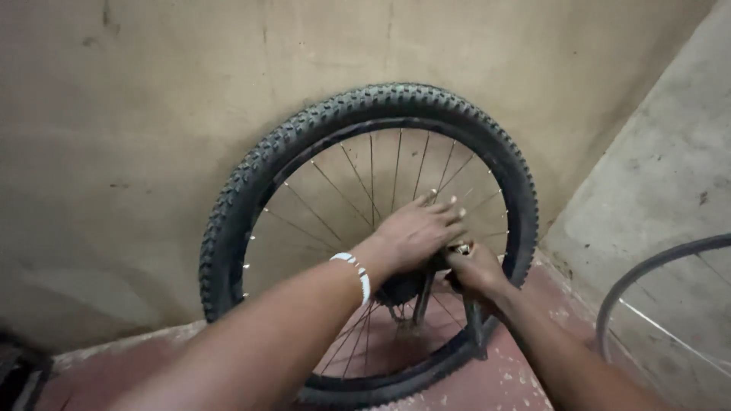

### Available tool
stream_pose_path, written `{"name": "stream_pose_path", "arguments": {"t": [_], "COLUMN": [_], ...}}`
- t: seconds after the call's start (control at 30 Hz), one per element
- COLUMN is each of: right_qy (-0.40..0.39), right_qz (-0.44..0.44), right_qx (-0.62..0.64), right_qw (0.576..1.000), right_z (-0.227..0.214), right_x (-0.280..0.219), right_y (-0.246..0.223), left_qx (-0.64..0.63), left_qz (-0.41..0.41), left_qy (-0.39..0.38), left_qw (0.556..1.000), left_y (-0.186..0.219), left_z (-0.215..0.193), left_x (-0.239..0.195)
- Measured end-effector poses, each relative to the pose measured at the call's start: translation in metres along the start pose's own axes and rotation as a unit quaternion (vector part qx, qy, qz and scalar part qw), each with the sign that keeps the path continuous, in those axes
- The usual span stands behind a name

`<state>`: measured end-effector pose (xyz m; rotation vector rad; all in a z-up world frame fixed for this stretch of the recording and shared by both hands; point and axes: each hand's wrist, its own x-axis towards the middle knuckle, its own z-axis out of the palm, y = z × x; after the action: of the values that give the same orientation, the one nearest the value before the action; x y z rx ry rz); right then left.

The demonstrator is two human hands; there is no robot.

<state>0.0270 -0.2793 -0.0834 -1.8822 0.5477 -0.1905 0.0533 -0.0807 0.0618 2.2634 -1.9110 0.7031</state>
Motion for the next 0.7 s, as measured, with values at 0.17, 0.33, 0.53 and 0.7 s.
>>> {"name": "stream_pose_path", "arguments": {"t": [0.17,0.33,0.53,0.7], "right_qy": [-0.098,-0.022,0.006,0.160], "right_qz": [0.115,0.064,0.180,0.179], "right_qx": [0.123,0.063,0.366,0.483], "right_qw": [0.981,0.996,0.913,0.842], "right_z": [-0.022,-0.006,0.058,0.086], "right_x": [-0.088,-0.082,-0.132,-0.136], "right_y": [-0.100,-0.036,0.000,0.017], "left_qx": [0.018,0.036,0.056,0.025], "left_qz": [-0.002,0.041,0.082,0.122], "left_qy": [-0.055,0.005,-0.188,-0.214], "left_qw": [0.998,0.999,0.977,0.969], "left_y": [-0.040,-0.056,-0.066,-0.074], "left_z": [0.033,0.045,0.025,0.033], "left_x": [0.015,0.007,0.043,0.053]}}
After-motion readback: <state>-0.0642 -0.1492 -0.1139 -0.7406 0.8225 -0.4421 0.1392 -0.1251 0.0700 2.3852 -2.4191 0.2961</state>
